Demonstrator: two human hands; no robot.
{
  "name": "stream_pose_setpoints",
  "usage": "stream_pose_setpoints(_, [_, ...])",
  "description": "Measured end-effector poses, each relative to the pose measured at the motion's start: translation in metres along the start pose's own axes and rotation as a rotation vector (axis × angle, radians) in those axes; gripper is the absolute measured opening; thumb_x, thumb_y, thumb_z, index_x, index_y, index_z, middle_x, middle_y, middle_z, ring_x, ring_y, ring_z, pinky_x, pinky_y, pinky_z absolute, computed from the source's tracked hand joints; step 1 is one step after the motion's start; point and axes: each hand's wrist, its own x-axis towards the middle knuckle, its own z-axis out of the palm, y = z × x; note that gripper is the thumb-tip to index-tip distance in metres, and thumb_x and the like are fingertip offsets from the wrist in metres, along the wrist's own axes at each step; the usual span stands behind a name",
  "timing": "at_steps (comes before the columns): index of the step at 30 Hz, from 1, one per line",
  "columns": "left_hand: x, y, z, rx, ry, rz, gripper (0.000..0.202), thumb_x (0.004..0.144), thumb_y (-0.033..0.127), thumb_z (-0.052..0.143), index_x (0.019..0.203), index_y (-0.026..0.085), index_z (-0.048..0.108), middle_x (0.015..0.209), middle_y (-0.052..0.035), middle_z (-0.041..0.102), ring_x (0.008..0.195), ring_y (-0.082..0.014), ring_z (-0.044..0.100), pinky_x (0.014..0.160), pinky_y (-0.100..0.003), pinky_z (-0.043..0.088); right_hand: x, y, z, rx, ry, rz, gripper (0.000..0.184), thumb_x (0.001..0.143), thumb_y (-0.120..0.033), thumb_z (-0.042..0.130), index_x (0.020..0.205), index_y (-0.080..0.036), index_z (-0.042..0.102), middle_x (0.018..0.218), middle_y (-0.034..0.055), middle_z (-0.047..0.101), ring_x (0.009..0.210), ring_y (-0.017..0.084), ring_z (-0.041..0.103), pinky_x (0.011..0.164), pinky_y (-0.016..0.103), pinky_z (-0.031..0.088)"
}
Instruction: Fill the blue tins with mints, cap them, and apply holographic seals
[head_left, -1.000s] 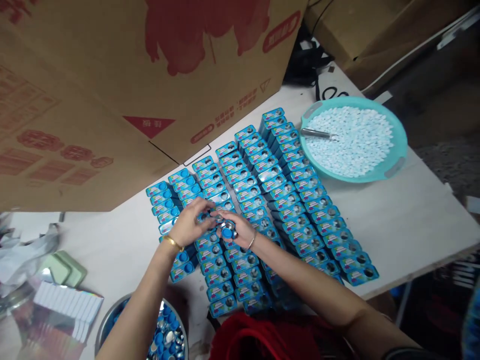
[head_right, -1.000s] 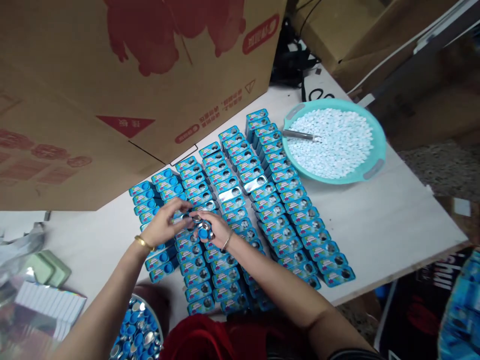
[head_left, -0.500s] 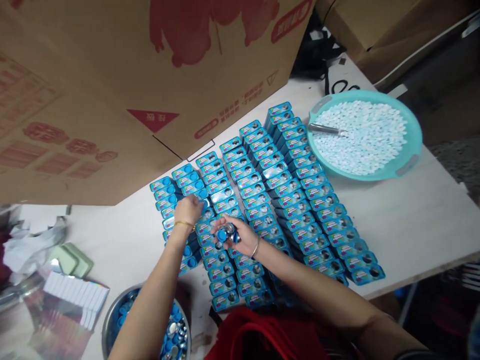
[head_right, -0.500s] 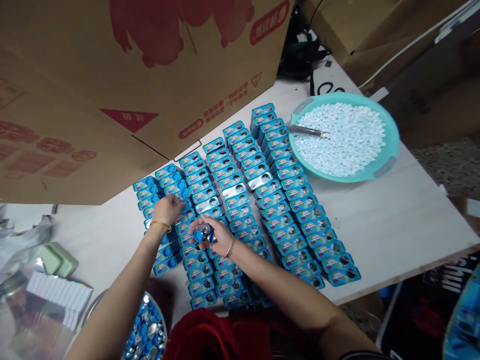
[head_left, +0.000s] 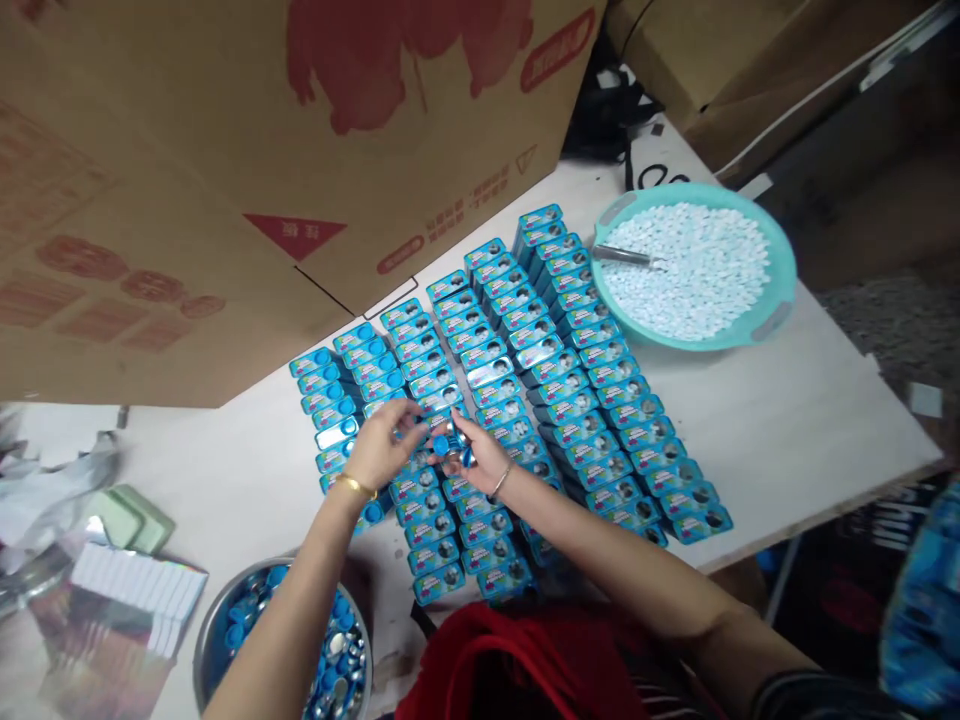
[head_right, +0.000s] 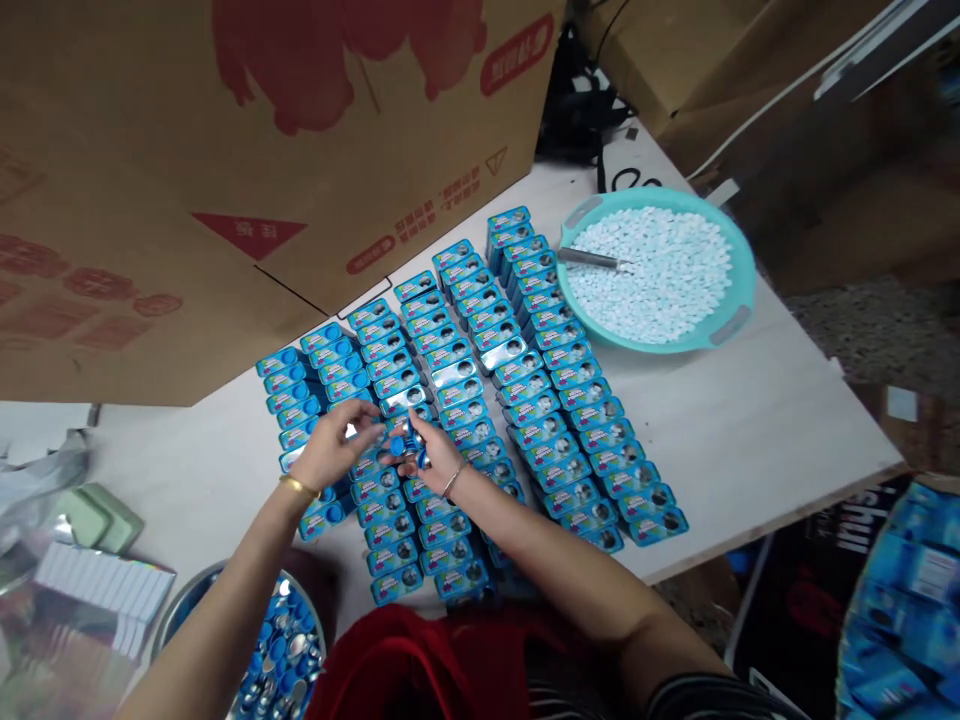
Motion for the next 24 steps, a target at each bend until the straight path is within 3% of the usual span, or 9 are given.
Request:
stream_pose_setpoints(1, [-0.011, 0.004, 0.006, -0.078, 0.003, 0.088, 0.020, 0.083, 0.033, 0.056, 0.098, 0.021, 0.062, 0.089, -0.0048, 0.062, 0.085, -0.0179, 0.058, 0.079, -0.030, 0.046, -0.001, 0.002, 0.001, 0.003, 0.013, -0.009, 0.036, 0.087, -0.049, 0.057, 0.078, -0.015, 0.062, 0.064, 0.0021, 0.065, 0.048, 0.011, 0.059, 0.038, 0.019, 0.044])
stream_pose_setpoints(3, [-0.029, 0.010, 0.017, -0.147, 0.052, 0.129, 0.014, 0.082, 0.030, 0.056, 0.092, 0.021, 0.061, 0.089, -0.0047, 0.060, 0.086, -0.0179, 0.055, 0.080, -0.032, 0.046, -0.001, 0.008, 0.003, 0.003, 0.032, -0.037, 0.028, 0.083, -0.043, 0.064, 0.081, -0.016, 0.062, 0.065, -0.0005, 0.065, 0.045, 0.009, 0.055, 0.038, 0.020, 0.045])
stream_pose_setpoints(8, [-0.042, 0.005, 0.029, -0.226, 0.164, -0.024, 0.011, 0.084, 0.031, 0.051, 0.079, 0.021, 0.053, 0.079, -0.0021, 0.058, 0.078, -0.0165, 0.055, 0.075, -0.030, 0.046, 0.001, 0.024, 0.006, -0.032, 0.060, -0.107, 0.033, 0.071, -0.045, 0.074, 0.078, -0.016, 0.059, 0.062, -0.0024, 0.062, 0.040, 0.008, 0.052, 0.031, 0.018, 0.035])
stream_pose_setpoints(12, [-0.030, -0.014, 0.024, -0.232, 0.266, -0.218, 0.014, 0.085, 0.036, 0.048, 0.083, 0.021, 0.051, 0.079, -0.0013, 0.060, 0.074, -0.0150, 0.056, 0.070, -0.027, 0.045, 0.005, 0.025, 0.000, -0.063, 0.085, -0.172, 0.040, 0.065, -0.051, 0.076, 0.074, -0.016, 0.056, 0.061, -0.0028, 0.059, 0.040, 0.007, 0.051, 0.029, 0.016, 0.026])
stream_pose_setpoints(18, [-0.009, -0.030, 0.023, -0.072, 0.296, -0.297, 0.015, 0.083, 0.031, 0.050, 0.092, 0.020, 0.056, 0.083, -0.0038, 0.063, 0.077, -0.0173, 0.058, 0.074, -0.029, 0.045, 0.003, 0.013, -0.005, -0.151, 0.112, -0.235, 0.045, 0.062, -0.056, 0.076, 0.073, -0.018, 0.053, 0.061, -0.0034, 0.058, 0.040, 0.007, 0.050, 0.030, 0.017, 0.027])
stream_pose_setpoints(21, [0.004, -0.023, 0.028, -0.081, 0.333, -0.200, 0.020, 0.085, 0.031, 0.049, 0.098, 0.018, 0.057, 0.086, -0.0050, 0.062, 0.080, -0.0176, 0.058, 0.078, -0.030, 0.046, -0.002, 0.008, -0.008, -0.209, 0.125, -0.267, 0.045, 0.063, -0.057, 0.074, 0.071, -0.018, 0.053, 0.062, -0.0032, 0.058, 0.039, 0.007, 0.050, 0.029, 0.018, 0.027])
stream_pose_setpoints(24, [0.022, -0.008, 0.039, -0.063, 0.282, -0.030, 0.024, 0.087, 0.032, 0.048, 0.104, 0.018, 0.058, 0.091, -0.0061, 0.060, 0.082, -0.0177, 0.057, 0.081, -0.031, 0.046, -0.009, 0.004, -0.012, -0.257, 0.150, -0.295, 0.043, 0.065, -0.057, 0.072, 0.070, -0.018, 0.053, 0.061, -0.0035, 0.058, 0.038, 0.008, 0.048, 0.029, 0.019, 0.026])
